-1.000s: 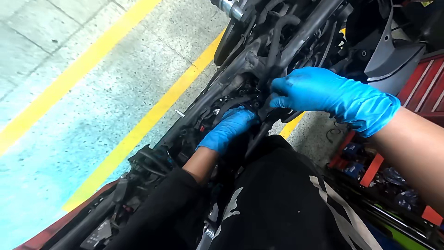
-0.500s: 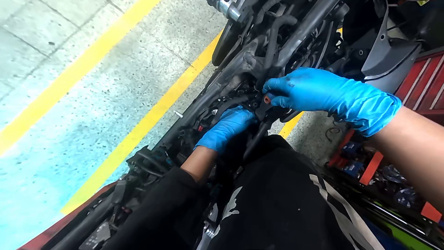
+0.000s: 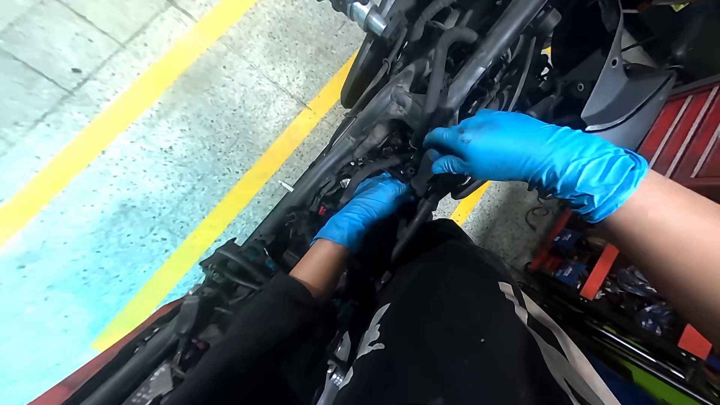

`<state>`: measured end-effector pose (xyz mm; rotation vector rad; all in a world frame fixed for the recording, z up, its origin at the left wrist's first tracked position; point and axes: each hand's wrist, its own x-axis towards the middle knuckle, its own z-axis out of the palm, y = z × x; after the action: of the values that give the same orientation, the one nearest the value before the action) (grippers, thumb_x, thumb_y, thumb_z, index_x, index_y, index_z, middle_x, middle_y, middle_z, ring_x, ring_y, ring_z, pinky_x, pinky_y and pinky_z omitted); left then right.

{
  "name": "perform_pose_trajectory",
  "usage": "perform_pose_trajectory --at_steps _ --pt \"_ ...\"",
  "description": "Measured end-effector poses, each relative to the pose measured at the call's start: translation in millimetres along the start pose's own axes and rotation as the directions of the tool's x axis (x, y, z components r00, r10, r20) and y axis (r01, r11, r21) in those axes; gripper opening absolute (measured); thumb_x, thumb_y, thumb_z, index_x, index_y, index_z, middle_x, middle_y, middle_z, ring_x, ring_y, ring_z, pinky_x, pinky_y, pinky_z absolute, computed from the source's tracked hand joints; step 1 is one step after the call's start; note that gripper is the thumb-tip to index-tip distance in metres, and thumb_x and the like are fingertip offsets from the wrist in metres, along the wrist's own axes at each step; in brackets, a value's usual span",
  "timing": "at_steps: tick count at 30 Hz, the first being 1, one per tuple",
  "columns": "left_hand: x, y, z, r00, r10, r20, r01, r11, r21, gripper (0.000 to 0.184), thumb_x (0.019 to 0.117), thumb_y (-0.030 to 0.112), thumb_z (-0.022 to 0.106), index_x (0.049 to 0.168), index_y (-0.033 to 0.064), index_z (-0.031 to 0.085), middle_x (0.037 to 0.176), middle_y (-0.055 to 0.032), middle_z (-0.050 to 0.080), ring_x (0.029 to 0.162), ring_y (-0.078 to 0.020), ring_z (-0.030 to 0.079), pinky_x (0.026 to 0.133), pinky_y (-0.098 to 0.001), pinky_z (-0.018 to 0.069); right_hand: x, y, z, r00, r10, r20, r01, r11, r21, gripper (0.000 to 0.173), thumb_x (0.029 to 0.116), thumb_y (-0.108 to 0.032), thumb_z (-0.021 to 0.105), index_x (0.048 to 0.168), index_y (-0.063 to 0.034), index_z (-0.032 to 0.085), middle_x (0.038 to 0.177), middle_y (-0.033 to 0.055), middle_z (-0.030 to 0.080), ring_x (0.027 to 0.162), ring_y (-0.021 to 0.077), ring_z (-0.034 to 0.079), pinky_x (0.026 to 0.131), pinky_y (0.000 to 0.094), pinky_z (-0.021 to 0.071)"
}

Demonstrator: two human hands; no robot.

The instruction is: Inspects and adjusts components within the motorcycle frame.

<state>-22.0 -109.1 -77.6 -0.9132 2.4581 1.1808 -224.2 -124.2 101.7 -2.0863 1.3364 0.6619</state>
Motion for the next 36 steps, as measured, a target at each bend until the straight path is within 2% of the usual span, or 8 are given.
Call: perform_pose_trajectory --at_steps 8,12,16,20,24,28,32,36 --pt "0.0 -1.7 2.6 1.000 0.013 -0.026 -0.013 1.000 -0.003 0.029 0.1077 0.028 0.053 0.113 0.0102 0.076 0.117 -0.0159 0.073 0.122 -0.0384 0.063 0.102 -0.0611 0.0461 1.6 2.0 2.7 1.000 -0.011 -0.015 0.011 1.000 0.025 0.043 0.1081 -0.042 0.049 0.138 -0.0130 0.060 0.114 0.0117 0.071 0.108 0.0309 0.068 0.093 0.0532 0.0513" --pt "0.8 -1.1 1.0 1.000 0.003 -0.008 -0.003 1.000 0.020 0.031 0.1077 0.032 0.054 0.115 0.0098 0.074 0.118 -0.0160 0.072 0.123 -0.0374 0.062 0.103 -0.0589 0.0462 3.4 -7.8 2.7 0.993 0.112 -0.043 -0.114 0.993 -0.040 0.059 0.1076 -0.055 0.039 0.102 -0.0040 0.068 0.091 0.0166 0.067 0.094 0.0367 0.067 0.075 0.0562 0.0490" --pt "-0.4 -1.0 2.1 1.000 0.006 -0.010 -0.006 1.000 0.008 0.030 0.1084 0.030 0.052 0.116 0.0114 0.075 0.120 -0.0143 0.072 0.125 -0.0365 0.062 0.105 -0.0588 0.0448 0.3 0.0 2.9 1.000 0.011 -0.016 -0.010 0.998 0.057 0.039 0.1080 -0.040 0.048 0.134 -0.0146 0.062 0.111 0.0097 0.071 0.107 0.0290 0.067 0.093 0.0522 0.0513" --pt "-0.8 0.9 0.6 1.000 -0.003 -0.019 0.003 1.000 -0.002 0.030 0.1076 0.029 0.054 0.115 0.0082 0.075 0.119 -0.0171 0.072 0.123 -0.0386 0.062 0.103 -0.0611 0.0456 1.2 -2.5 5.0 0.993 0.115 -0.042 -0.116 0.993 -0.022 0.059 0.1074 -0.055 0.040 0.100 -0.0041 0.068 0.091 0.0162 0.067 0.094 0.0366 0.067 0.075 0.0567 0.0488" --pt "-0.6 -2.2 3.9 0.999 0.012 -0.040 -0.012 1.000 0.010 0.029 0.1079 0.028 0.053 0.113 0.0097 0.075 0.116 -0.0161 0.073 0.122 -0.0384 0.063 0.101 -0.0613 0.0467 -1.3 7.8 7.2 0.998 -0.038 -0.044 0.041 0.997 0.069 0.041 0.1086 -0.040 0.048 0.135 -0.0130 0.064 0.117 0.0105 0.071 0.112 0.0293 0.067 0.097 0.0518 0.0492" --pt "0.6 -1.7 3.1 0.999 0.011 -0.031 -0.011 1.000 0.021 0.030 0.1075 0.029 0.054 0.114 0.0084 0.075 0.116 -0.0174 0.072 0.121 -0.0392 0.063 0.100 -0.0607 0.0472 2.5 -2.4 6.1 0.990 0.128 -0.051 -0.130 0.991 -0.031 0.063 0.1079 -0.056 0.037 0.096 -0.0028 0.068 0.090 0.0173 0.067 0.093 0.0374 0.068 0.073 0.0566 0.0485" --pt "1.1 -3.6 4.5 1.000 0.012 -0.020 -0.012 1.000 0.009 0.031 0.1081 0.030 0.053 0.113 0.0092 0.075 0.115 -0.0163 0.073 0.122 -0.0387 0.062 0.101 -0.0615 0.0466 -0.9 5.4 6.9 1.000 -0.021 -0.022 0.022 0.999 0.040 0.045 0.1065 -0.040 0.052 0.143 -0.0139 0.058 0.122 0.0131 0.069 0.116 0.0325 0.065 0.099 0.0537 0.0475" --pt "-0.5 -3.5 5.2 0.999 0.019 -0.040 -0.019 1.000 0.012 0.030 0.1073 0.029 0.054 0.110 0.0082 0.075 0.114 -0.0177 0.072 0.120 -0.0400 0.063 0.098 -0.0622 0.0477 3.1 -5.3 6.2 0.990 0.135 -0.032 -0.136 0.990 -0.022 0.060 0.1056 -0.058 0.042 0.102 -0.0047 0.069 0.092 0.0161 0.067 0.093 0.0365 0.067 0.074 0.0563 0.0489"
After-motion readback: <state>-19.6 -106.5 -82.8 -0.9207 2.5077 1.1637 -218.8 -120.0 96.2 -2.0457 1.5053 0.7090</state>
